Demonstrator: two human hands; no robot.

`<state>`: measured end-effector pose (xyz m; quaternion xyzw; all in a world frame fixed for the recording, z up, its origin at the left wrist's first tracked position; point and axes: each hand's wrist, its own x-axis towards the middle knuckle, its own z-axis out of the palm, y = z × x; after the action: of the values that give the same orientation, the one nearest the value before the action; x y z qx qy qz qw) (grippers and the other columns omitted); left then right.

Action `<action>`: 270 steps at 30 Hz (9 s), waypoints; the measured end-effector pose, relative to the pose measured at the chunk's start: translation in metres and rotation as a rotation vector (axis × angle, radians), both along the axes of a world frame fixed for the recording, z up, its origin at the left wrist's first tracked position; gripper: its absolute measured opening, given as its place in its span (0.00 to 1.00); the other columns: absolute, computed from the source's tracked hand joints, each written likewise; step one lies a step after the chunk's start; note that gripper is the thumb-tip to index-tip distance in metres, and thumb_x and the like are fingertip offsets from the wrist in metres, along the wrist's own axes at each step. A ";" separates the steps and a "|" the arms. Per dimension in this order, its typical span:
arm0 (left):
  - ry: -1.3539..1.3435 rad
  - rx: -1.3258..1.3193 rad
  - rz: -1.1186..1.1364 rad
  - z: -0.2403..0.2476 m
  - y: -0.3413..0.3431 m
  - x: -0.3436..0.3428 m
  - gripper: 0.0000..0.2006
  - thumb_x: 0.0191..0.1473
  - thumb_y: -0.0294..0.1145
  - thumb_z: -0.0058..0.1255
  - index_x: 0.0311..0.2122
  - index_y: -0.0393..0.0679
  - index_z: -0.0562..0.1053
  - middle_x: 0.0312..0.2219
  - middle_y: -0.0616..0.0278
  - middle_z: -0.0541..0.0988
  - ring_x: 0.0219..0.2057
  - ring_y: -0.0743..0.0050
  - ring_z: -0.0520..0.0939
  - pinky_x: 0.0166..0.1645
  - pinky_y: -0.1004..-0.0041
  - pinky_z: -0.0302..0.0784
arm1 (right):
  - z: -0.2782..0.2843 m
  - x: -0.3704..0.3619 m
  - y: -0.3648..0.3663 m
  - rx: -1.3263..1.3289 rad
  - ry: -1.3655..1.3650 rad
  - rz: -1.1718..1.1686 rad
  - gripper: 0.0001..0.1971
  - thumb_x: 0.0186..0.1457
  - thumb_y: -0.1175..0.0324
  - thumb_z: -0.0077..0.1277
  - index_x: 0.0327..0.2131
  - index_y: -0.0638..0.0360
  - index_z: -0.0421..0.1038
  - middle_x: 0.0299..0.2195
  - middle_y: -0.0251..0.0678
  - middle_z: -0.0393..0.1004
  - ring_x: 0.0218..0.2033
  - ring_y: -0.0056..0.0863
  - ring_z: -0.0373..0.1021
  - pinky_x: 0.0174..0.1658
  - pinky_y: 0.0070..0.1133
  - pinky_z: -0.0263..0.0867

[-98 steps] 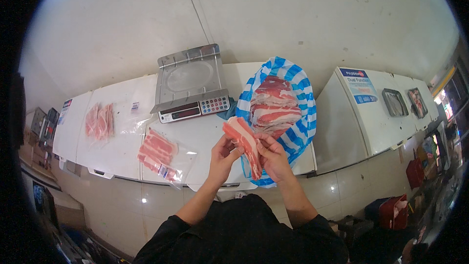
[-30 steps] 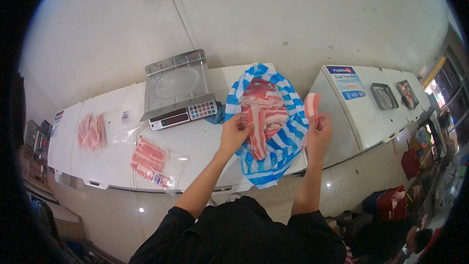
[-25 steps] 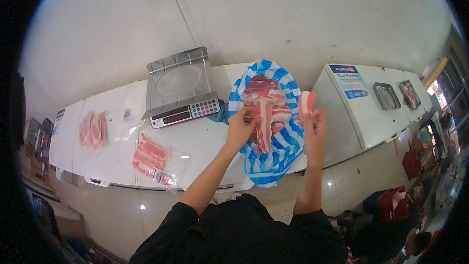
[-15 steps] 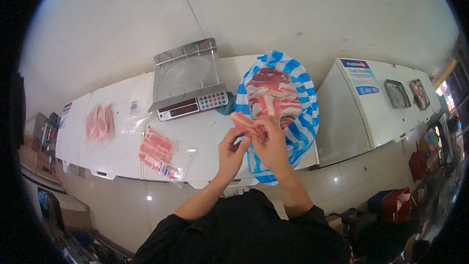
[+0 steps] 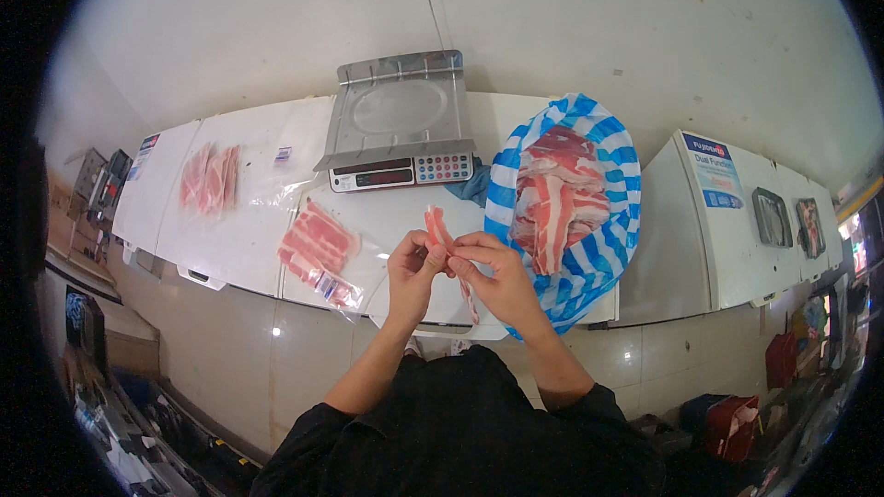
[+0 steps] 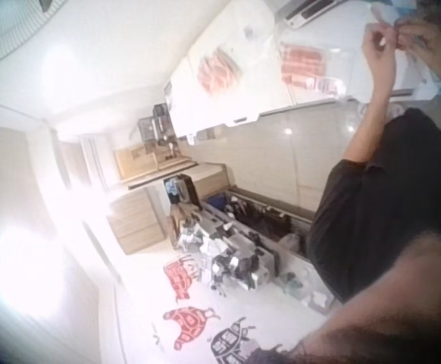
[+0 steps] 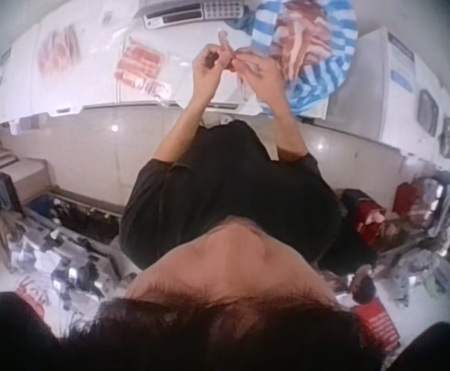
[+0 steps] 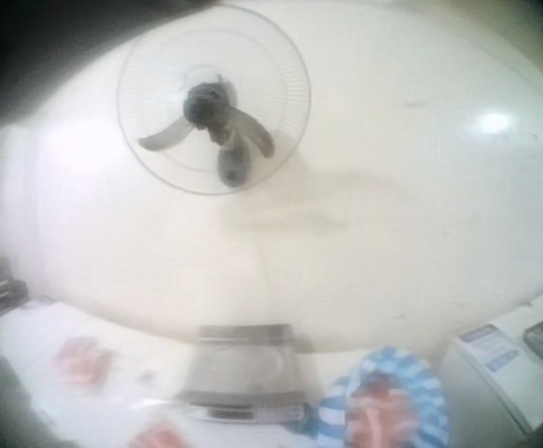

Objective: The person organizes and portions slices of pork belly by hand, placing them into plastic bags and weighing some of them on a digital scale.

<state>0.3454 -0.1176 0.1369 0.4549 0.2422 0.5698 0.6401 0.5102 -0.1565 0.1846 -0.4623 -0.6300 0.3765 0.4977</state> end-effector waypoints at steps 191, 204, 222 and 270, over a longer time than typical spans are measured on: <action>1.220 0.345 0.496 -0.135 0.110 -0.343 0.18 0.44 0.41 0.75 0.42 0.51 0.86 0.46 0.61 0.79 0.52 0.54 0.74 0.60 0.55 0.64 | -0.183 -0.203 0.039 -0.150 -0.093 -0.065 0.19 0.57 0.86 0.53 0.51 0.62 0.80 0.51 0.41 0.82 0.59 0.37 0.75 0.61 0.31 0.70; 1.222 0.351 0.549 -0.139 0.106 -0.336 0.20 0.40 0.38 0.77 0.42 0.50 0.85 0.44 0.61 0.79 0.54 0.53 0.74 0.60 0.52 0.65 | -0.030 -0.062 0.021 0.282 -0.580 -0.746 0.12 0.53 0.80 0.61 0.42 0.63 0.80 0.45 0.42 0.81 0.44 0.38 0.79 0.45 0.28 0.76; 0.416 -0.053 0.096 -0.072 0.005 -0.149 0.05 0.60 0.24 0.60 0.39 0.35 0.81 0.41 0.56 0.82 0.46 0.65 0.81 0.55 0.69 0.74 | 0.013 0.077 0.004 -0.013 -0.098 -0.606 0.37 0.53 0.81 0.63 0.66 0.63 0.61 0.50 0.41 0.79 0.49 0.27 0.76 0.48 0.20 0.73; 0.367 -0.317 0.055 -0.028 0.030 -0.097 0.12 0.60 0.27 0.64 0.45 0.30 0.81 0.28 0.64 0.84 0.27 0.84 0.81 0.36 0.78 0.82 | -0.109 -0.084 0.002 -0.655 1.687 0.278 0.38 0.68 0.45 0.44 0.71 0.61 0.55 0.71 0.50 0.58 0.73 0.48 0.52 0.75 0.47 0.42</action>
<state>0.2485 -0.0878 0.1086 0.4378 0.4534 0.4497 0.6329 0.4261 -0.1543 0.0760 -0.0719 0.0309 0.8057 0.5871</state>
